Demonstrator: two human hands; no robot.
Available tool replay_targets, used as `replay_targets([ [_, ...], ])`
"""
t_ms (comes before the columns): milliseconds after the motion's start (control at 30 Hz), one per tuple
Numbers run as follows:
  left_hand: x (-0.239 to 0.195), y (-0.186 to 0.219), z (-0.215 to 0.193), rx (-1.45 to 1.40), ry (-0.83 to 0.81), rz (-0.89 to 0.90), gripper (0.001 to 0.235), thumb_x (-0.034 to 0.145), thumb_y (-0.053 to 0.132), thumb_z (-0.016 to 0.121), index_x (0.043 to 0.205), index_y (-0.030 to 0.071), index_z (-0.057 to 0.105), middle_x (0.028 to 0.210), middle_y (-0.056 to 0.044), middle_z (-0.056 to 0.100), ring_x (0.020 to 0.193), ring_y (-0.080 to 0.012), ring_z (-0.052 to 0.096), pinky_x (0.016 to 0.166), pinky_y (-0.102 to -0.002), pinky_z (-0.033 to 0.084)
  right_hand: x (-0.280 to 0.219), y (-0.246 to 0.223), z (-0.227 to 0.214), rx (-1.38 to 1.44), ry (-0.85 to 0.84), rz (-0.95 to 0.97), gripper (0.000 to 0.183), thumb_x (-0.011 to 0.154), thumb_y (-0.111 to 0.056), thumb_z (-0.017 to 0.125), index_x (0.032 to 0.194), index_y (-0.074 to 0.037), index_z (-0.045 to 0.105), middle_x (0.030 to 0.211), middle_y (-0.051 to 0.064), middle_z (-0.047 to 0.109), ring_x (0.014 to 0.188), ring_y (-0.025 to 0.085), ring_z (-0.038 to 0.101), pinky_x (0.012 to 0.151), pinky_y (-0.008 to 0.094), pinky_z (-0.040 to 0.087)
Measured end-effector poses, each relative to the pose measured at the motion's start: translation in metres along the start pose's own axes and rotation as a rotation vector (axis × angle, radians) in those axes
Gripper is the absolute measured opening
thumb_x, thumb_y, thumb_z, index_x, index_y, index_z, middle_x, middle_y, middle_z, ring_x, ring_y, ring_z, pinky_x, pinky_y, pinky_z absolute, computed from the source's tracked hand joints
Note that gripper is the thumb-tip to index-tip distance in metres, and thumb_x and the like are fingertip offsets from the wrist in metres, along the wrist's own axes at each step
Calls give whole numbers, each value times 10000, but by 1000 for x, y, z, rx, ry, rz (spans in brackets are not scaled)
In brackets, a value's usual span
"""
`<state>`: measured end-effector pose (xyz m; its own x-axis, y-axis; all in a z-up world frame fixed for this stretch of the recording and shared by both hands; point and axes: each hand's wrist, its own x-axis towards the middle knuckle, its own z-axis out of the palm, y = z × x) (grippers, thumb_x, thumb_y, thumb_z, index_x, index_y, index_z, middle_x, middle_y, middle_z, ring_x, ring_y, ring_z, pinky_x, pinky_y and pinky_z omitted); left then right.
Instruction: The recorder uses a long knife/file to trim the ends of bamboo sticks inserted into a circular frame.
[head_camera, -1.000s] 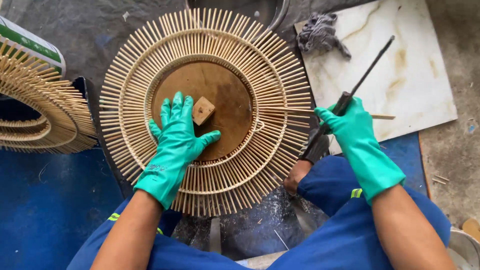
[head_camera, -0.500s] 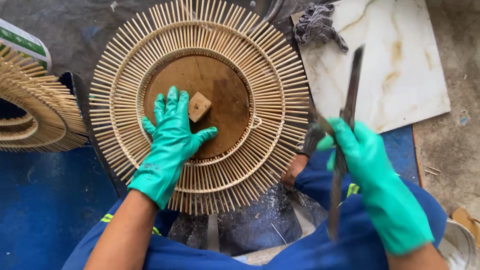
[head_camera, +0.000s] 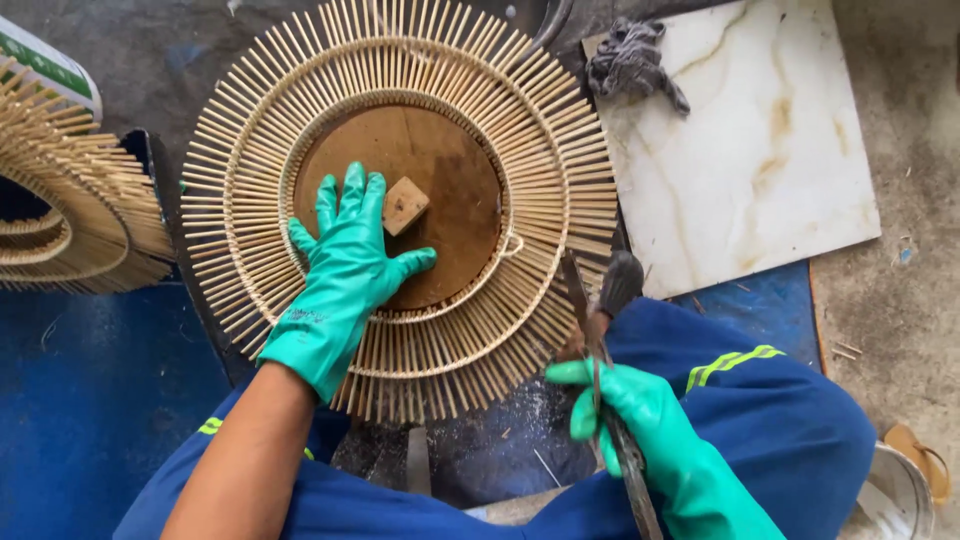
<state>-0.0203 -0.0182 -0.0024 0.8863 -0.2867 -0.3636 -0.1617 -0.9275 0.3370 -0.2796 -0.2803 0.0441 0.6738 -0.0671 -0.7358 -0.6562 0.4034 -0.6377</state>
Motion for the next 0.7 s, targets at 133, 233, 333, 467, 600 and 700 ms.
replay_targets([
  [133,3,-4,-5,13,-25,23,1260,604,612,892,1584,129,263,1690,-76,120,1550,-346,25,1146,-717,-52,-6,-18,9,-187,-4,133,585,922,-424,494,1221,12,744,640,74,709,333,134,509,308,260,372],
  [233,4,-1,-10,60,-55,42,1215,624,589,877,1585,152,275,1706,-52,128,1565,-313,42,1145,-721,-55,0,-7,-1,-41,155,95,598,978,-442,475,1256,23,726,675,67,687,370,117,502,345,250,390],
  [333,9,-8,-15,22,-52,99,1228,602,576,891,1577,154,274,1688,-62,145,1556,-314,32,1165,-677,-71,6,-7,-5,-132,-121,-20,571,960,-405,515,1254,46,707,684,84,718,390,129,556,351,262,431],
  [467,7,-12,-16,60,-57,183,1179,627,511,894,1578,156,296,1690,-72,170,1567,-320,49,1176,-667,-73,2,-12,0,-79,9,57,595,988,-437,489,1199,55,749,664,84,694,358,118,498,324,252,371],
  [600,10,-13,-21,53,-91,224,1169,642,467,895,1586,163,276,1691,-57,166,1571,-314,45,1176,-663,-86,3,-29,-17,-96,53,-16,561,936,-454,577,1134,51,721,700,115,732,370,165,551,337,277,412],
  [700,6,-13,-16,70,-80,197,1174,651,422,877,1612,206,239,1712,-18,161,1584,-279,74,1208,-657,-49,25,-73,-41,-126,192,-183,516,924,-434,597,1122,33,693,770,105,735,542,207,683,476,315,557],
])
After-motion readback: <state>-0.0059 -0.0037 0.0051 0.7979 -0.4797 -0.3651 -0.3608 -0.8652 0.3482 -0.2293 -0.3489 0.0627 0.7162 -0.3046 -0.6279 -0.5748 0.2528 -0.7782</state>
